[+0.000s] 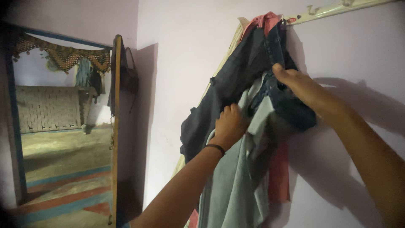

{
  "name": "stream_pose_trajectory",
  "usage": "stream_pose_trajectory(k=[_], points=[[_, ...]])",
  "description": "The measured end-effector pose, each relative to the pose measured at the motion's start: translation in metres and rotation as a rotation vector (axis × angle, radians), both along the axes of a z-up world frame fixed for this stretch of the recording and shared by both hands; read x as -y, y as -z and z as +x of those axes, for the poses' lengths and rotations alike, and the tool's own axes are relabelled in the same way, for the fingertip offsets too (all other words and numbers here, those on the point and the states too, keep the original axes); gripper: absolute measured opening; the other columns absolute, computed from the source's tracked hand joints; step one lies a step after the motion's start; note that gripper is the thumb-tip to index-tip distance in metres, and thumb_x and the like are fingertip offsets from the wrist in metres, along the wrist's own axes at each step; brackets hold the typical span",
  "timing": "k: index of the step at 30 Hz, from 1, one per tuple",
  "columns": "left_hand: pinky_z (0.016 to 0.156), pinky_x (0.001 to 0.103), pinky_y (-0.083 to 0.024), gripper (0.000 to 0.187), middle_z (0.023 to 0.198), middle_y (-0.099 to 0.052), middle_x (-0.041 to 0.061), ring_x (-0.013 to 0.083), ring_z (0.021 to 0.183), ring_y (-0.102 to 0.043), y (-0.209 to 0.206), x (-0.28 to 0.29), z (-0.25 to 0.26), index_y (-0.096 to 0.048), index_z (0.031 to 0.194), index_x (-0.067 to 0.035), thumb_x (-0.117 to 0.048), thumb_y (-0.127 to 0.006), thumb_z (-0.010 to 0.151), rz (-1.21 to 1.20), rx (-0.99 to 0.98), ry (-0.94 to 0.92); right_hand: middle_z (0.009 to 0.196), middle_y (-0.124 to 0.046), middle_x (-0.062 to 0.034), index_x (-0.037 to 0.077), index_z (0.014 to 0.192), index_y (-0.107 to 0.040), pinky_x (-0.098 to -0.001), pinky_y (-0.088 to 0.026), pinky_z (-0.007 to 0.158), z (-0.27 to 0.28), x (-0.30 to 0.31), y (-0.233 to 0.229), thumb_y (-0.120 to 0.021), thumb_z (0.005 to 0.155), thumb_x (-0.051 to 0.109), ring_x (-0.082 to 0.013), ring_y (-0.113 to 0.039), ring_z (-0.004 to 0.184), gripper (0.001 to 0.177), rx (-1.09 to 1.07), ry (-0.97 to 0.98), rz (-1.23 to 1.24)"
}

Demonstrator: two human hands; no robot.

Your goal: The person picks garments from a pile on a bed, unfolds them, and hangs them on wall hooks. Multiple items including pants and shirts are handled one at a time and placed on a hook rack on the wall.

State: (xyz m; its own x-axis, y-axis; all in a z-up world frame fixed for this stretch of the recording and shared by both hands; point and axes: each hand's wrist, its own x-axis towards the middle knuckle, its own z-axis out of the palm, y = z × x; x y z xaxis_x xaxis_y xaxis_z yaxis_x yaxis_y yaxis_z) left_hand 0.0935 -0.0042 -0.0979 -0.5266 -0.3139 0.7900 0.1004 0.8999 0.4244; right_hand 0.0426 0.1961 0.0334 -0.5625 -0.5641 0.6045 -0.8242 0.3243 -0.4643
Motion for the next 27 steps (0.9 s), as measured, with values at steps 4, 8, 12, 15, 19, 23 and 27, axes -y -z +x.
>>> stream_pose_trajectory(k=[4, 8, 12, 15, 19, 23, 27], points=[[0.082, 0.055, -0.054, 0.040, 0.103, -0.067, 0.026, 0.0460, 0.095, -0.067, 0.003, 0.000, 0.016, -0.055, 0.110, 0.000, -0.034, -0.065, 0.091, -0.035, -0.198, 0.082, 0.106, -0.073, -0.0107, 0.010, 0.120, -0.070, -0.0382, -0.046, 0.092, 0.030, -0.014, 0.001, -0.077, 0.081, 0.052, -0.0217, -0.066, 0.103, 0.057, 0.008, 0.115, 0.182], [0.080, 0.057, -0.051, 0.027, 0.095, -0.069, 0.025, 0.0468, 0.089, -0.067, -0.002, -0.009, 0.052, -0.058, 0.104, -0.001, -0.024, -0.061, 0.090, -0.046, -0.262, 0.130, 0.120, -0.073, -0.0162, 0.011, 0.142, -0.062, -0.0432, -0.052, 0.093, 0.012, -0.018, 0.007, -0.079, 0.076, 0.017, -0.0285, -0.068, 0.105, 0.069, -0.254, 0.284, 0.119], [0.082, 0.058, -0.050, 0.023, 0.091, -0.070, 0.024, 0.0469, 0.089, -0.067, -0.014, -0.008, 0.090, -0.058, 0.095, 0.000, -0.022, -0.062, 0.090, -0.090, -0.361, 0.124, 0.122, -0.076, -0.0116, 0.009, 0.134, -0.072, -0.0406, -0.052, 0.097, -0.025, -0.020, 0.012, -0.075, 0.080, 0.016, -0.0246, -0.070, 0.106, 0.054, 0.005, 0.043, -0.156], [0.086, 0.057, -0.050, 0.021, 0.094, -0.071, 0.023, 0.0459, 0.090, -0.068, -0.024, -0.002, 0.104, -0.061, 0.098, -0.003, -0.023, -0.063, 0.092, -0.125, -0.345, 0.127, 0.117, -0.077, -0.0149, 0.004, 0.132, -0.072, -0.0419, -0.053, 0.095, -0.048, -0.006, 0.023, -0.076, 0.086, 0.018, -0.0282, -0.069, 0.104, 0.048, -0.227, 0.024, -0.137], [0.084, 0.057, -0.050, 0.041, 0.113, -0.068, 0.023, 0.0446, 0.100, -0.067, -0.024, -0.005, 0.102, -0.058, 0.113, -0.002, -0.030, -0.069, 0.084, -0.275, -0.205, 0.027, 0.112, -0.068, -0.0292, -0.010, 0.120, -0.066, -0.0460, -0.055, 0.079, -0.066, 0.007, 0.049, -0.091, 0.081, 0.041, -0.0401, -0.066, 0.099, 0.069, -0.755, 0.620, -0.007], [0.086, 0.054, -0.053, 0.084, 0.133, -0.056, 0.028, 0.0456, 0.108, -0.065, -0.011, -0.010, 0.090, -0.035, 0.140, 0.001, -0.043, -0.077, 0.081, -0.173, -0.044, 0.073, 0.095, -0.070, -0.0280, -0.012, 0.108, -0.065, -0.0506, -0.057, 0.074, -0.094, 0.029, 0.043, -0.075, 0.092, 0.043, -0.0391, -0.072, 0.087, 0.058, -0.372, 0.611, 0.053], [0.089, 0.053, -0.054, 0.110, 0.138, -0.053, 0.030, 0.0463, 0.112, -0.064, -0.002, -0.009, 0.070, -0.008, 0.157, -0.002, -0.039, -0.078, 0.079, -0.123, 0.104, 0.097, 0.106, -0.065, -0.0315, -0.015, 0.118, -0.057, -0.0509, -0.055, 0.081, -0.111, 0.055, 0.068, -0.074, 0.090, 0.036, -0.0422, -0.068, 0.097, 0.061, -0.301, 0.638, 0.092]])
